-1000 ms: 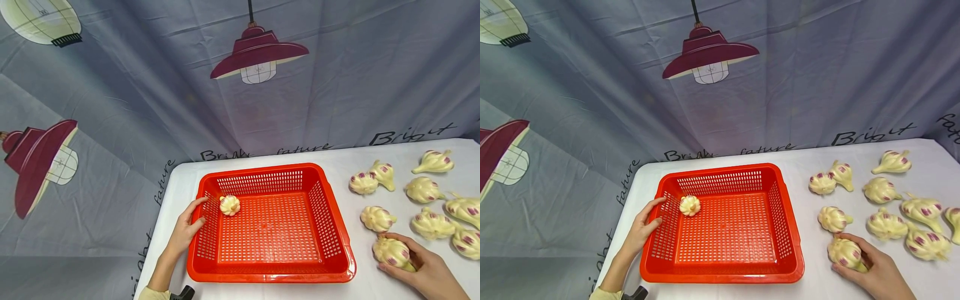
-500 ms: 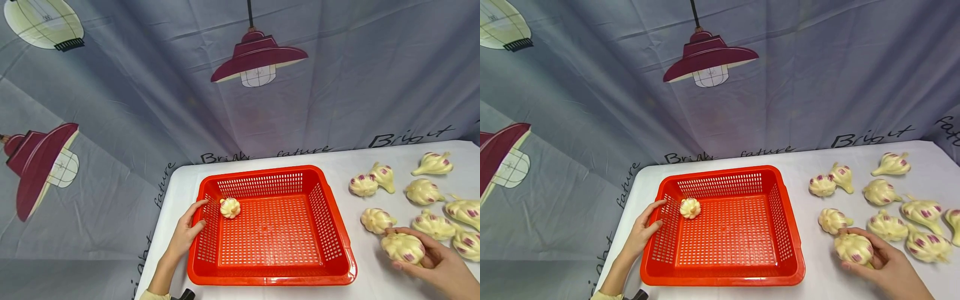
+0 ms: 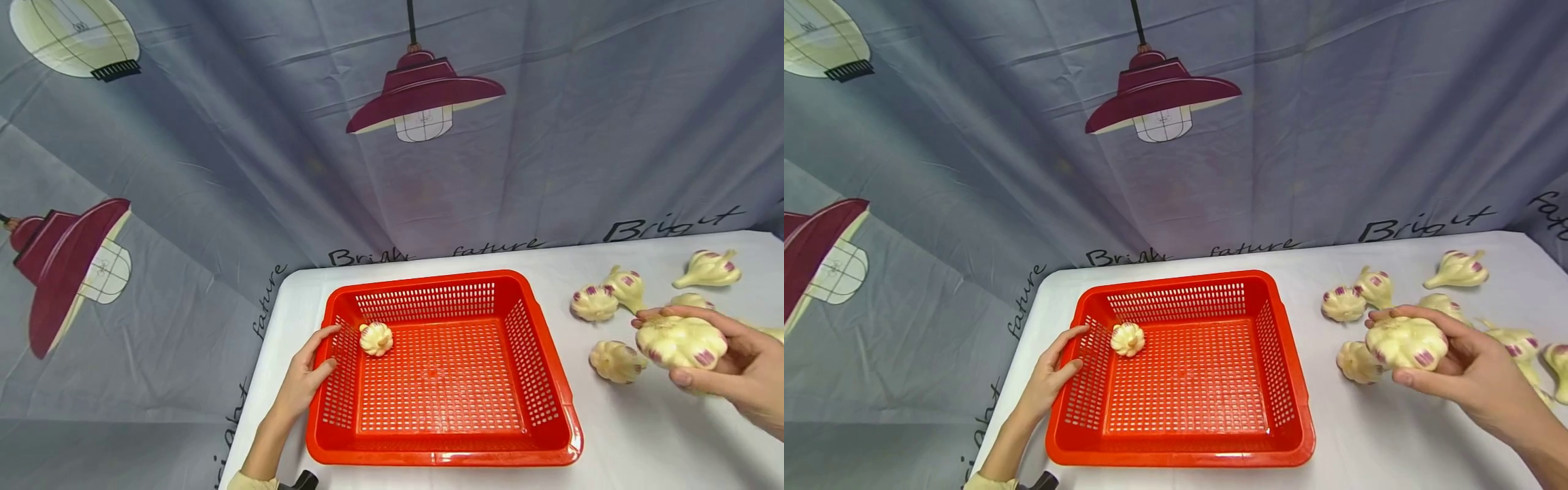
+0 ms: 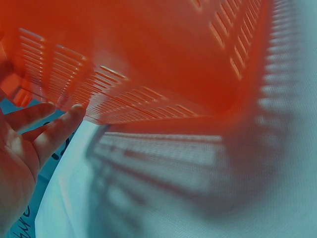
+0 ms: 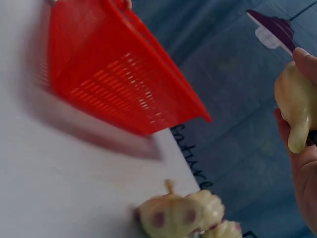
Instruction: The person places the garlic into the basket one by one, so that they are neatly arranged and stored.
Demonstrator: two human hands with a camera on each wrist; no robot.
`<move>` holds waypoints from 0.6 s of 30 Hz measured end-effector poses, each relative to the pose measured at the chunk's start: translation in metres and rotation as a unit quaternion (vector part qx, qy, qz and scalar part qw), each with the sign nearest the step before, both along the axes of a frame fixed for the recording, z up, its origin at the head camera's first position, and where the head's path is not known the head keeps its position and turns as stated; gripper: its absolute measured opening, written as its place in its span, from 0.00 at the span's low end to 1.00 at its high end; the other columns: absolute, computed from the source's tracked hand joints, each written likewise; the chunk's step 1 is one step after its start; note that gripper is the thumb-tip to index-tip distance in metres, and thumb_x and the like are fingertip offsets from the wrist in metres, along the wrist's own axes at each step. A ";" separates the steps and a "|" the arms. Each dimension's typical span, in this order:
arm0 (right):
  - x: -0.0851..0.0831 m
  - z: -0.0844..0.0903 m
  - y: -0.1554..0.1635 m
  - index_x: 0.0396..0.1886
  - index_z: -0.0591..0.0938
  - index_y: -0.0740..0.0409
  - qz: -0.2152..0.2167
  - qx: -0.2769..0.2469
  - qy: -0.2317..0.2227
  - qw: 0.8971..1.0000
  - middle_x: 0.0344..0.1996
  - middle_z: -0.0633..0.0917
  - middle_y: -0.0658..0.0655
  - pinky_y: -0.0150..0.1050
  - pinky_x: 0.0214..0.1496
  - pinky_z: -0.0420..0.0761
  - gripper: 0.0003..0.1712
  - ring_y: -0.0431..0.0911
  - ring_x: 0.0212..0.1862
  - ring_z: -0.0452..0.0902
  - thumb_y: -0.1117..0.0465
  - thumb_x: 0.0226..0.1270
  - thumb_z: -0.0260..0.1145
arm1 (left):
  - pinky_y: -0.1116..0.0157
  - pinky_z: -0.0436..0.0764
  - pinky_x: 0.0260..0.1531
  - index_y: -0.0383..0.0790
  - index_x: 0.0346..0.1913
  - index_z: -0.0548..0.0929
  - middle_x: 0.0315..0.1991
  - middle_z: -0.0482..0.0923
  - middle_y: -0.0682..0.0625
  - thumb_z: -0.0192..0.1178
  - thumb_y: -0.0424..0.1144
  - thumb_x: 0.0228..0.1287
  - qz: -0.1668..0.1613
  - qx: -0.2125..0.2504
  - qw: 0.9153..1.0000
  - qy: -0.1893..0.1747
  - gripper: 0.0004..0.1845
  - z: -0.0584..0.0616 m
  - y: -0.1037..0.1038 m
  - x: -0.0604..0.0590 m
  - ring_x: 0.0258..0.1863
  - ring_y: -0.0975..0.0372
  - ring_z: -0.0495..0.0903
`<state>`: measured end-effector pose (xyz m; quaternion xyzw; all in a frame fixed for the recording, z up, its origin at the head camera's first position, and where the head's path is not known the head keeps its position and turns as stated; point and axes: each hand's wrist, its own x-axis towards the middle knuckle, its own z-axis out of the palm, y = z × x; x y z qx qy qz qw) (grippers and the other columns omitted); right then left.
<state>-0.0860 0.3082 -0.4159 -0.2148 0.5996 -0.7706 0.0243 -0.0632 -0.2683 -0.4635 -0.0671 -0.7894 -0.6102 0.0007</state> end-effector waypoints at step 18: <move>-0.037 0.044 -0.037 0.67 0.76 0.50 0.004 0.201 -0.013 0.980 0.56 0.83 0.43 0.31 0.29 0.82 0.44 0.38 0.36 0.83 0.88 0.54 0.64 | 0.61 0.84 0.45 0.37 0.72 0.69 0.71 0.64 0.37 0.49 0.21 0.66 -0.001 0.001 1.000 0.002 0.30 0.000 0.001 0.001 0.53 0.41 0.75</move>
